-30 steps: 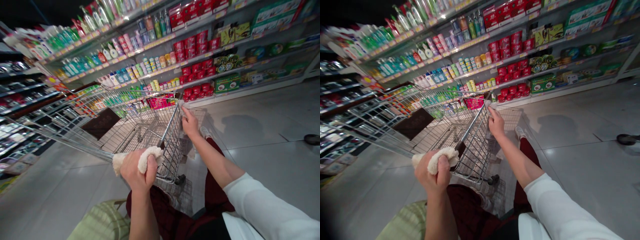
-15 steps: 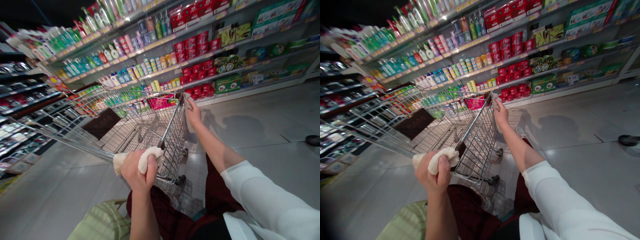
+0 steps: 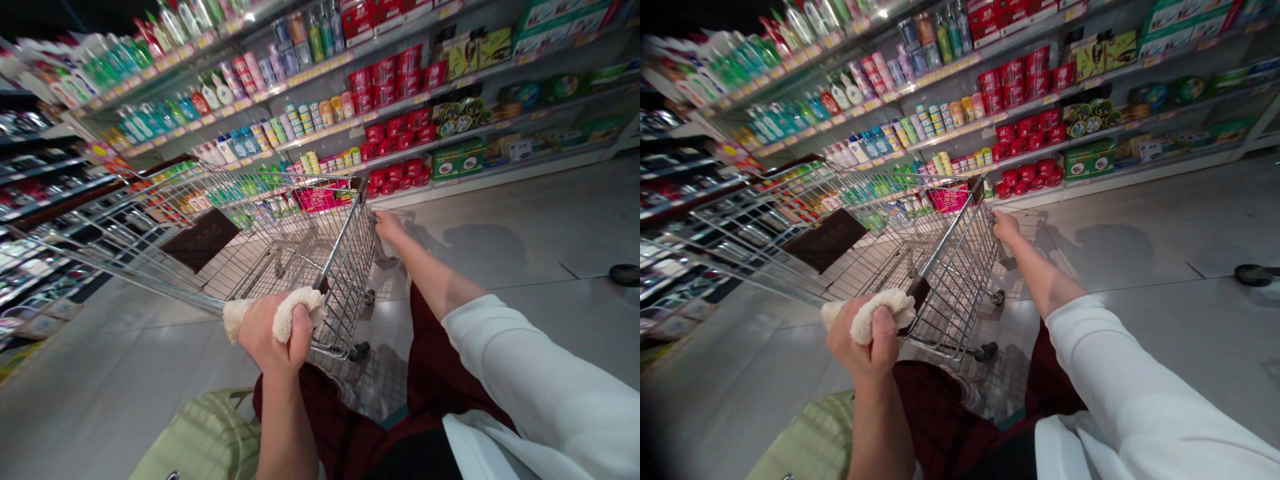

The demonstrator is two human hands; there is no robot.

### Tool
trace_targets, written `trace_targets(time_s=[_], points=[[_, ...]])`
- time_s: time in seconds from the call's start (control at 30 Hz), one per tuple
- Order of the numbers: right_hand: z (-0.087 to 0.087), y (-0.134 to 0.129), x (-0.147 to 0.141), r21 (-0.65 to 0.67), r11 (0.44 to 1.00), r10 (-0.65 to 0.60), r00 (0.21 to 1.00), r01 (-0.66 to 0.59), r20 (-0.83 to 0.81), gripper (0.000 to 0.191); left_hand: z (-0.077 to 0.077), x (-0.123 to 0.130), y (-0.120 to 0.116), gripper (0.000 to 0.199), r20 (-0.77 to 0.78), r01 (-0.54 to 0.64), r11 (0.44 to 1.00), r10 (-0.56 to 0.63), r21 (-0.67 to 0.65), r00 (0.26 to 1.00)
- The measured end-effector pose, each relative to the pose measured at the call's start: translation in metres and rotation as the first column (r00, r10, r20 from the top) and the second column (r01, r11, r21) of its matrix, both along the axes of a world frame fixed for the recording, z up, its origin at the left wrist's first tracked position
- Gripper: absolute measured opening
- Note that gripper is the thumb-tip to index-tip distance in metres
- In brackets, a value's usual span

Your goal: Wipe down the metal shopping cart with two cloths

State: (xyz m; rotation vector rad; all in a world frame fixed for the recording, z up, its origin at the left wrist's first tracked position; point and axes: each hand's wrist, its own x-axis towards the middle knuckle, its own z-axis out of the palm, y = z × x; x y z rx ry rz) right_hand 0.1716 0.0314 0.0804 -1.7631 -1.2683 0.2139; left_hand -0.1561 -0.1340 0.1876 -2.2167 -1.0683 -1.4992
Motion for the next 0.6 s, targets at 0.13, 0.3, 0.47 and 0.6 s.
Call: trace_targets(time_s=[0.13, 0.3, 0.47, 0.6], points=[[-0.005, -0.015, -0.024, -0.068, 0.997, -0.039, 0.998, 0.042, 0.039, 0.058, -0.002, 0.000, 0.001, 0.029, 0.028, 0.036, 0.999, -0.037, 0.026, 0.999], [-0.014, -0.069, -0.057, -0.106, 0.994, -0.001, 0.997, 0.009, 0.080, 0.059, -0.004, 0.001, 0.001, 0.030, 0.070, 0.011, 1.000, -0.012, 0.011, 0.997], [-0.015, -0.122, -0.092, -0.056, 0.990, 0.131, 0.987, -0.126, 0.091, 0.056, -0.004, 0.003, 0.000, 0.028, 0.079, 0.016, 1.000, -0.018, 0.019, 0.997], [-0.023, -0.152, -0.118, 0.023, 0.973, 0.229, 0.971, -0.231, 0.070, 0.056, -0.004, 0.004, 0.000, 0.031, 0.071, -0.004, 1.000, 0.002, 0.027, 0.997]])
